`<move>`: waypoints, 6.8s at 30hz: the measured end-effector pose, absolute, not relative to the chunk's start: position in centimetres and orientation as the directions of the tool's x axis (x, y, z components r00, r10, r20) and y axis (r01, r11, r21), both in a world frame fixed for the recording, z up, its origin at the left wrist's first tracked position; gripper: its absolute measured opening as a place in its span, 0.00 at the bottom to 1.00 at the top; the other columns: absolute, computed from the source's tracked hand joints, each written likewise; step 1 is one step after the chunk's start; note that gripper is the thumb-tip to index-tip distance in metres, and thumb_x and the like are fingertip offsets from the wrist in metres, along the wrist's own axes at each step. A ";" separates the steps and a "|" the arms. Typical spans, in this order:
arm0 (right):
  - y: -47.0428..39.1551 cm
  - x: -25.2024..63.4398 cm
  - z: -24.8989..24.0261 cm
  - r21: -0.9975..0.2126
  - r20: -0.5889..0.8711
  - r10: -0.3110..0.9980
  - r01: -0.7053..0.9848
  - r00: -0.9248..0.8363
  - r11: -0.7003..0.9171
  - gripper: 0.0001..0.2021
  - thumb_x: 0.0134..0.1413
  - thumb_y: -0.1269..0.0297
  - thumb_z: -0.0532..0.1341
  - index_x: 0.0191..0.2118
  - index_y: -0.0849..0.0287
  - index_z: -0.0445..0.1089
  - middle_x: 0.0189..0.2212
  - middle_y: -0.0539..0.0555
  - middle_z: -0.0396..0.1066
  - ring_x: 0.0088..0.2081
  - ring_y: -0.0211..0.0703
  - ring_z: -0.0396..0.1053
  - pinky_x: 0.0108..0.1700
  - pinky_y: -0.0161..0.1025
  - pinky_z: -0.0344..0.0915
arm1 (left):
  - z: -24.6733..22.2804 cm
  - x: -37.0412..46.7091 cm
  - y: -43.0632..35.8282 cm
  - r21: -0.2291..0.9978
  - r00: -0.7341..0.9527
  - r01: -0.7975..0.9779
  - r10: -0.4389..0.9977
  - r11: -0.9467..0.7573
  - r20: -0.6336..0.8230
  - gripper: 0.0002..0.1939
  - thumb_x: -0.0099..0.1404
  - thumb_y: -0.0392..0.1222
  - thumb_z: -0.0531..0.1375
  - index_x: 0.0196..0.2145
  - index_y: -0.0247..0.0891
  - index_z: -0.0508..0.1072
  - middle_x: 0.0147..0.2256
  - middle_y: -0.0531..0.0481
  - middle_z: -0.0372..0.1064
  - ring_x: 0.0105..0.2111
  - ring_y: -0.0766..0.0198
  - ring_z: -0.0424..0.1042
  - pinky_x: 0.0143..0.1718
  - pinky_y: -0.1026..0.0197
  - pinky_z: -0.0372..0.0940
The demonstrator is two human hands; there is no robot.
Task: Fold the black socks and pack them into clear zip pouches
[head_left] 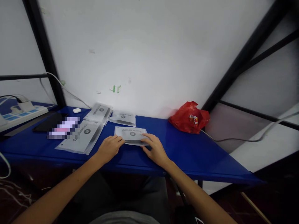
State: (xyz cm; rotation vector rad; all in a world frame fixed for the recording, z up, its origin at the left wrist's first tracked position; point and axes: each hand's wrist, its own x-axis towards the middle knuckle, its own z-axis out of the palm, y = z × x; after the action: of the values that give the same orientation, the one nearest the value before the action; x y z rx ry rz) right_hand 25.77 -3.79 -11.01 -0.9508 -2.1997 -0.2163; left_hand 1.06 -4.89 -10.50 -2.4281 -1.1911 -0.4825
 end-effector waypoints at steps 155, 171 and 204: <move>0.5 29.0 -10.4 -0.481 0.318 0.947 0.853 -0.046 0.203 0.12 0.52 0.63 0.59 0.39 0.64 0.75 0.52 0.63 0.67 0.53 0.52 0.66 0.56 0.47 0.61 | -7.8 -2.8 1.6 -0.179 0.164 0.977 0.939 -0.114 0.301 0.18 0.65 0.37 0.47 0.50 0.31 0.66 0.51 0.33 0.62 0.52 0.45 0.60 0.48 0.46 0.58; 1.1 32.6 -12.6 -0.272 0.233 0.964 0.943 -0.127 0.190 0.24 0.60 0.57 0.52 0.58 0.66 0.62 0.60 0.65 0.57 0.62 0.53 0.52 0.62 0.50 0.49 | -12.1 1.7 -0.5 0.212 0.273 0.922 0.932 -0.324 0.238 0.28 0.68 0.49 0.43 0.58 0.30 0.61 0.60 0.36 0.54 0.61 0.48 0.52 0.60 0.48 0.48; 1.1 32.2 -12.8 -0.286 0.260 0.961 0.943 -0.095 0.170 0.22 0.60 0.57 0.51 0.57 0.60 0.63 0.59 0.61 0.58 0.62 0.51 0.53 0.62 0.51 0.50 | -9.9 4.3 -2.9 0.116 0.319 0.893 0.793 -0.435 0.520 0.22 0.66 0.36 0.45 0.55 0.35 0.65 0.52 0.39 0.65 0.51 0.51 0.63 0.51 0.49 0.59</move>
State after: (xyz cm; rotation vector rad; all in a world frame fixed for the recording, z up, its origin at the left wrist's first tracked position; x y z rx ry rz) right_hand 32.22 1.12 -12.85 -1.8037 -2.0717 0.0640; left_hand 4.32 -2.85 -9.87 -2.3885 -1.5484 -0.7700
